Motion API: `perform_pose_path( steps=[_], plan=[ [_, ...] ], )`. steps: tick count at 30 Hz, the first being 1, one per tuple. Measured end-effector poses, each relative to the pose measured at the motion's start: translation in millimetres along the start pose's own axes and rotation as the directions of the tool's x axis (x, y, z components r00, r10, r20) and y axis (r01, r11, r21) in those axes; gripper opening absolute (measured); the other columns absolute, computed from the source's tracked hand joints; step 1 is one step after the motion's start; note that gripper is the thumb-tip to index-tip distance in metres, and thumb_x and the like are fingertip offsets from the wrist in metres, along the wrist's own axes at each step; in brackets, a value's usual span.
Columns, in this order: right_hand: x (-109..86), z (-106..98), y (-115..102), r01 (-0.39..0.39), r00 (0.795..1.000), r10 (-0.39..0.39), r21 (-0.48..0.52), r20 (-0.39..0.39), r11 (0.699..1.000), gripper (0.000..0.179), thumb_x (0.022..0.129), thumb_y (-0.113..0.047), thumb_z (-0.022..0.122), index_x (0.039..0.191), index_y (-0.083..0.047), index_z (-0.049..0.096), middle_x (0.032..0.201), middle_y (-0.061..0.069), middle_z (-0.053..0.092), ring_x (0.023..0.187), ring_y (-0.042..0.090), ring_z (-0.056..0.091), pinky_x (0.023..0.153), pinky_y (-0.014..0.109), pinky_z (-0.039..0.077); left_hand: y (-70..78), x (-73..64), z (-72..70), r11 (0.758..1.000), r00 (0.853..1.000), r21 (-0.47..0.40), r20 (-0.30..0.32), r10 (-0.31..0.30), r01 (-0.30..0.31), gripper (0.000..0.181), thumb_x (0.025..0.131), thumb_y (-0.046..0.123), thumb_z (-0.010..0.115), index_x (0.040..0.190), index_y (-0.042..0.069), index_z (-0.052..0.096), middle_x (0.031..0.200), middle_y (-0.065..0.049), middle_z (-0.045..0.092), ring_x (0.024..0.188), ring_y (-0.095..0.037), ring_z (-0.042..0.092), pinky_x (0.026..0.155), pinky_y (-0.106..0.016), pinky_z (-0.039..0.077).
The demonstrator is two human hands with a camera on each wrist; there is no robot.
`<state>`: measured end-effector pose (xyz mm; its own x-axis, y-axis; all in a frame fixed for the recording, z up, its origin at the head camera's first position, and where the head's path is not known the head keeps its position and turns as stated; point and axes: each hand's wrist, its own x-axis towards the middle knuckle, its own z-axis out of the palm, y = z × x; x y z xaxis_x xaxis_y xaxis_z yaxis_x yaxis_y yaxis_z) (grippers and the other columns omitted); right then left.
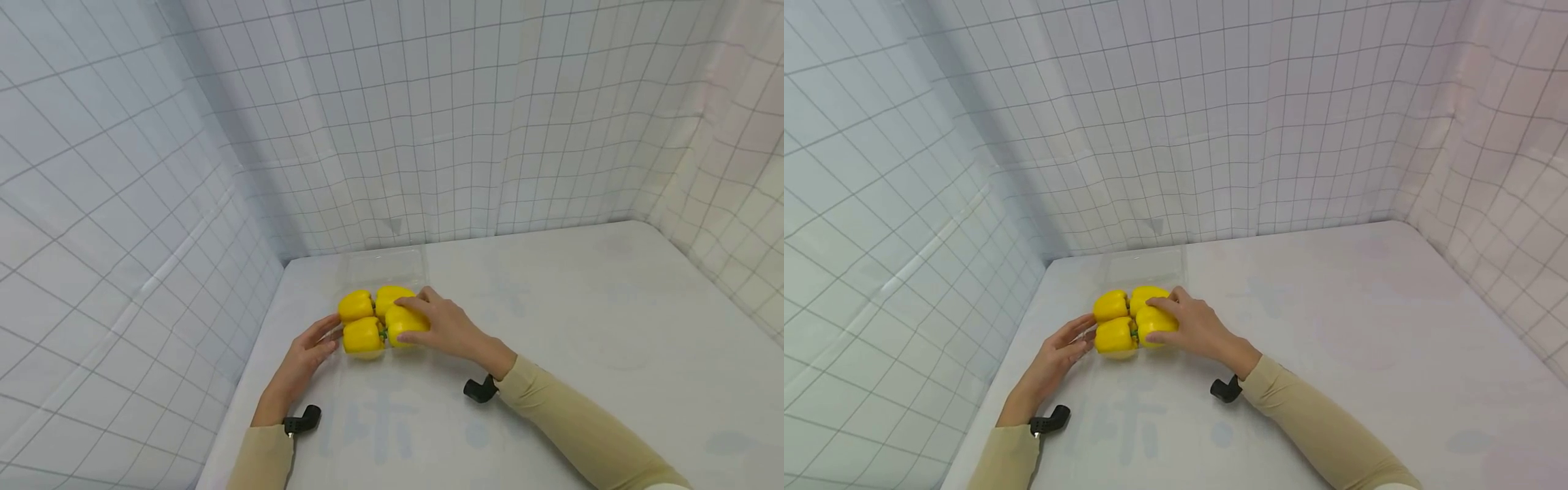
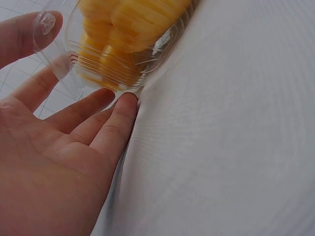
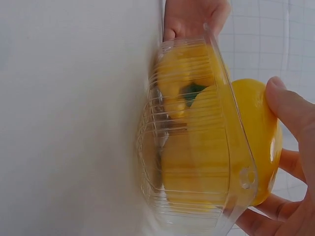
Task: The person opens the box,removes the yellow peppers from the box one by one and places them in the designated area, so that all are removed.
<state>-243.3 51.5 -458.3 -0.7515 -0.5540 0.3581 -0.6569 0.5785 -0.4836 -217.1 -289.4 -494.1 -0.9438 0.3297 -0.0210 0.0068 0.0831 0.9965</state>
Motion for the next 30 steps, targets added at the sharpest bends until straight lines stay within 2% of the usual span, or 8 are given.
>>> perform_pose_path(
  steps=[4,9,13,22,30],
  plan=[
    [-0.4,-2.6,0.2,0.016,1.0,-0.016,-0.022,-0.019,1.0,0.069,0.086,-0.068,0.065,0.143,-0.03,0.056,0.102,-0.006,0.047,0.076,0.012,0.047,0.068,0.03,0.041,1.5,-0.2,1.4,1.0,1.0,0.007,0.003,-0.005,0.005,0.054,0.104,0.016,0.055,0.156,0.019,0.038,0.162,-0.003,0.03,0.146,-0.028,0.033,0.105,-0.024,0.04],
    [-0.8,-8.6,0.8,0.025,0.998,-0.025,-0.005,-0.053,1.0,0.068,0.086,-0.066,0.067,0.143,-0.03,0.056,0.102,-0.006,0.046,0.07,0.012,0.045,0.06,0.027,0.041,3.0,0.8,1.3,1.0,1.0,0.007,0.007,0.003,-0.003,0.054,0.105,0.014,0.053,0.156,0.017,0.037,0.162,-0.004,0.03,0.146,-0.03,0.032,0.104,-0.023,0.04],
    [-1.5,-14.7,0.7,0.023,0.997,-0.021,0.024,-0.076,0.999,0.069,0.086,-0.063,0.069,0.143,-0.029,0.055,0.103,-0.005,0.046,0.074,0.013,0.047,0.062,0.027,0.044,1.9,0.5,-0.1,1.0,1.0,0.014,0.008,0.001,-0.001,0.054,0.105,0.015,0.054,0.156,0.018,0.037,0.162,-0.004,0.029,0.147,-0.03,0.031,0.103,-0.022,0.04],
    [-7.7,-27.9,5.6,0.021,0.999,-0.018,0.061,-0.051,0.998,0.069,0.088,-0.057,0.07,0.148,-0.027,0.051,0.104,-0.002,0.045,0.08,0.014,0.049,0.068,0.03,0.047,-1.9,-1.6,0.4,1.0,1.0,-0.01,-0.009,-0.01,0.01,0.053,0.104,0.013,0.053,0.156,0.018,0.038,0.161,-0.004,0.031,0.146,-0.029,0.033,0.103,-0.024,0.04],
    [-17.0,-39.6,16.4,-0.004,0.999,0.007,0.071,-0.045,0.997,0.067,0.093,-0.056,0.064,0.153,-0.032,0.043,0.103,0.0,0.043,0.078,0.016,0.047,0.066,0.031,0.045,-0.3,-1.2,-0.8,0.999,1.0,0.037,0.01,0.018,-0.018,0.054,0.105,0.015,0.053,0.157,0.017,0.036,0.162,-0.005,0.03,0.145,-0.029,0.035,0.104,-0.025,0.039]
  ],
)
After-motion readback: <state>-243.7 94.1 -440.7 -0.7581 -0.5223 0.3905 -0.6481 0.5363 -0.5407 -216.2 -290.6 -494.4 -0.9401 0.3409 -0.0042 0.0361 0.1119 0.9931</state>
